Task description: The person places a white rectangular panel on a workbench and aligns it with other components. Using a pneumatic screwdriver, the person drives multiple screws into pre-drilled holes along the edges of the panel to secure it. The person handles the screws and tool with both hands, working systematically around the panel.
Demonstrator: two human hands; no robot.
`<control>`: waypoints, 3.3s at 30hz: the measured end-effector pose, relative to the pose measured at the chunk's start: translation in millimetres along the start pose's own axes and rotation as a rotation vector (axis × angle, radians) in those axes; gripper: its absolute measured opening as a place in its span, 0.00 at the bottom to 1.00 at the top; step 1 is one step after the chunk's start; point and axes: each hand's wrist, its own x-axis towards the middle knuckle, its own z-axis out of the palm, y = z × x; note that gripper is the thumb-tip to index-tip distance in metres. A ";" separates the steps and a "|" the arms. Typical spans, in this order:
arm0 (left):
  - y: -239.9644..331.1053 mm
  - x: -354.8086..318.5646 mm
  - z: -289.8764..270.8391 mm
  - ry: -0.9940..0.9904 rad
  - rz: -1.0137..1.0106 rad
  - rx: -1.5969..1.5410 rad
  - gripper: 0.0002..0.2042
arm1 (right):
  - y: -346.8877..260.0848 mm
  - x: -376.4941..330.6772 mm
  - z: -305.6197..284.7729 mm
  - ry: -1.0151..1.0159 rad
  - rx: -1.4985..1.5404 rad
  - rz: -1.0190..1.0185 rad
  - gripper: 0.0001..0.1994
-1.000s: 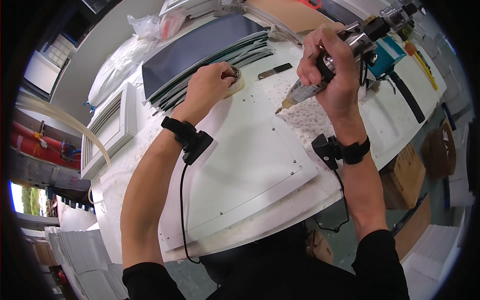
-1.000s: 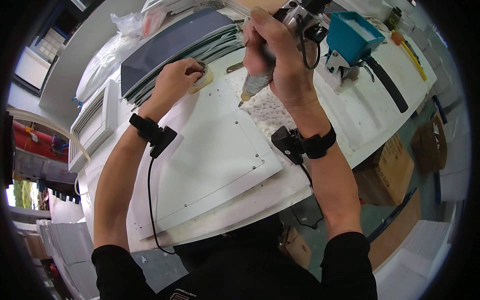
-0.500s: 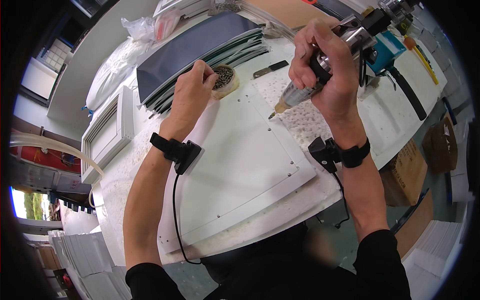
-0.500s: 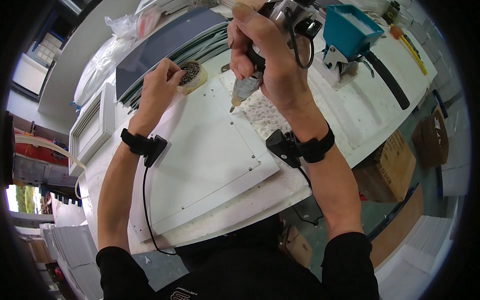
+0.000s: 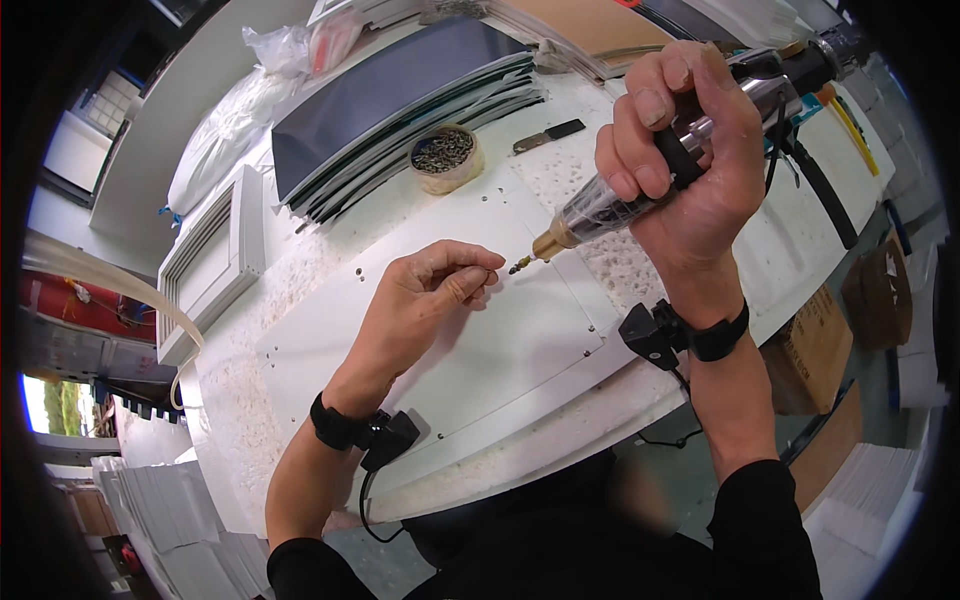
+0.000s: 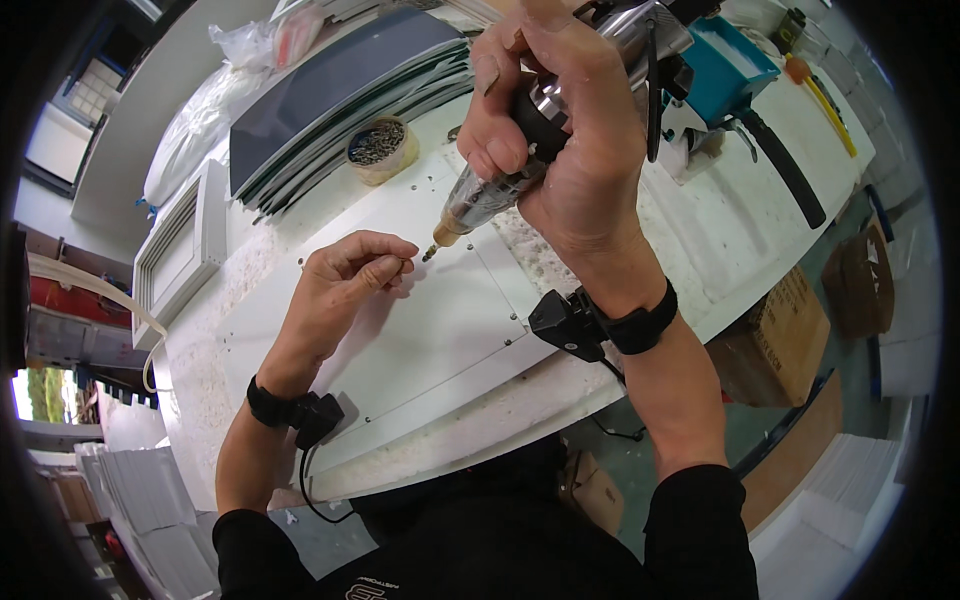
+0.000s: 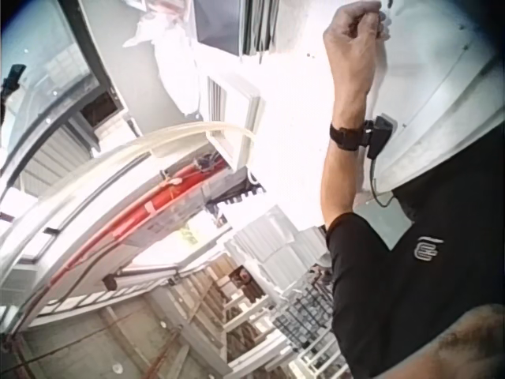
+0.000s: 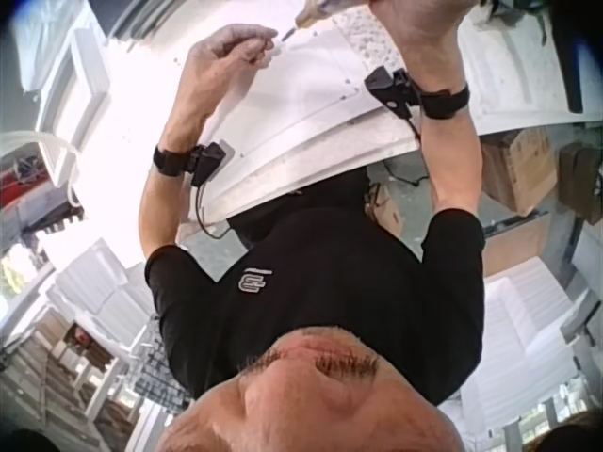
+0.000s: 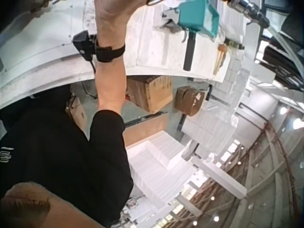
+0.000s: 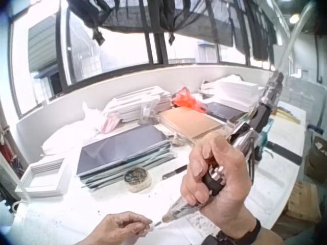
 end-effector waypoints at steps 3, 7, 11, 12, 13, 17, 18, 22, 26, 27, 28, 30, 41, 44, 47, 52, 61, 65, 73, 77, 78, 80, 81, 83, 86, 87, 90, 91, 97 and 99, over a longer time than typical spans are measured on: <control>-6.0 -6.2 0.7 -0.023 -0.021 -0.097 0.09 | 3.4 -0.8 2.5 0.003 0.048 0.017 0.14; -8.5 -8.1 4.3 -0.034 -0.048 -0.235 0.11 | 5.9 -1.8 5.1 0.029 0.068 0.023 0.14; -6.5 -9.9 5.6 -0.052 -0.070 -0.275 0.14 | 4.5 -2.9 4.3 0.027 0.052 0.025 0.14; -6.3 -9.8 5.6 -0.051 -0.072 -0.277 0.14 | 4.3 -2.2 3.9 0.019 0.046 0.022 0.14; -5.7 -9.5 5.6 -0.050 -0.072 -0.278 0.14 | 4.1 -1.7 4.1 0.010 0.040 0.019 0.14; -3.5 -10.2 6.7 -0.045 -0.078 -0.303 0.15 | 4.9 -2.5 4.9 0.007 0.053 0.016 0.14; -3.8 -10.1 6.9 -0.044 -0.079 -0.305 0.15 | 4.9 -2.5 4.7 0.004 0.051 0.016 0.14; -6.5 -8.8 5.8 -0.048 -0.071 -0.299 0.16 | 4.9 -2.1 4.4 -0.001 0.060 0.012 0.13; -5.5 -9.1 6.3 -0.049 -0.072 -0.289 0.16 | 5.1 -1.7 3.3 -0.025 0.061 0.013 0.13; -5.8 -9.1 6.4 -0.051 -0.068 -0.293 0.16 | 5.0 -1.8 3.5 -0.027 0.060 0.014 0.13; -6.7 -9.3 6.3 -0.050 -0.063 -0.297 0.16 | 5.3 -1.9 3.6 -0.030 0.061 0.015 0.13; -6.8 -10.1 6.5 -0.048 -0.060 -0.297 0.16 | 5.7 -2.1 4.2 -0.025 0.068 0.021 0.13; -12.1 -8.6 1.8 -0.066 -0.054 -0.400 0.11 | 4.6 -1.6 4.9 -0.041 0.083 -0.002 0.14; -16.5 -8.0 1.4 -0.077 -0.052 -0.470 0.10 | 1.8 -0.8 10.7 -0.052 0.078 -0.011 0.14; -18.2 -6.5 -0.1 -0.073 -0.047 -0.466 0.09 | 1.2 1.6 13.9 -0.079 0.066 -0.007 0.15; -7.2 9.0 -3.0 0.032 0.122 -0.001 0.08 | 10.6 21.9 20.8 -0.167 -0.022 0.009 0.14; -5.3 62.5 -6.4 0.107 0.273 0.316 0.09 | 35.4 57.1 47.0 -0.168 -0.357 0.131 0.16; -15.3 71.6 -6.9 0.125 0.295 0.329 0.09 | 51.2 64.2 39.6 -0.181 -0.382 0.147 0.16; -20.8 75.2 -9.6 0.115 0.280 0.331 0.09 | 52.6 60.0 37.9 -0.161 -0.399 0.152 0.17; -19.3 74.3 -10.2 0.129 0.295 0.371 0.10 | 59.3 67.6 28.9 -0.214 -0.381 0.185 0.17; -17.9 73.1 -10.4 0.138 0.298 0.395 0.10 | 58.5 68.1 29.2 -0.238 -0.377 0.175 0.17; -15.8 70.6 -11.8 0.136 0.251 0.351 0.10 | 57.0 68.6 32.6 -0.229 -0.408 0.220 0.17; -15.5 69.8 -12.4 0.135 0.228 0.329 0.10 | 56.0 67.2 36.7 -0.196 -0.442 0.274 0.16; -21.9 71.2 -14.0 0.140 0.256 0.309 0.11 | 57.9 67.6 37.6 -0.194 -0.446 0.317 0.15; -24.5 71.9 -14.9 0.136 0.276 0.299 0.12 | 67.9 64.5 24.7 -0.295 -0.416 0.284 0.13; -24.8 71.5 -14.6 0.133 0.279 0.299 0.12 | 71.7 61.0 21.9 -0.342 -0.446 0.270 0.13; -23.7 70.5 -12.3 0.128 0.282 0.267 0.12 | 70.6 61.5 22.2 -0.381 -0.422 0.289 0.14; -21.7 69.6 -13.0 0.113 0.263 0.254 0.12 | 68.1 63.5 25.2 -0.379 -0.393 0.302 0.15; -9.6 48.0 -24.7 0.083 0.230 0.367 0.15 | 64.5 67.2 44.5 -0.434 -0.439 0.332 0.13; -2.0 15.9 -27.0 0.055 0.199 0.513 0.17 | 54.0 66.5 49.2 -0.426 -0.459 0.213 0.13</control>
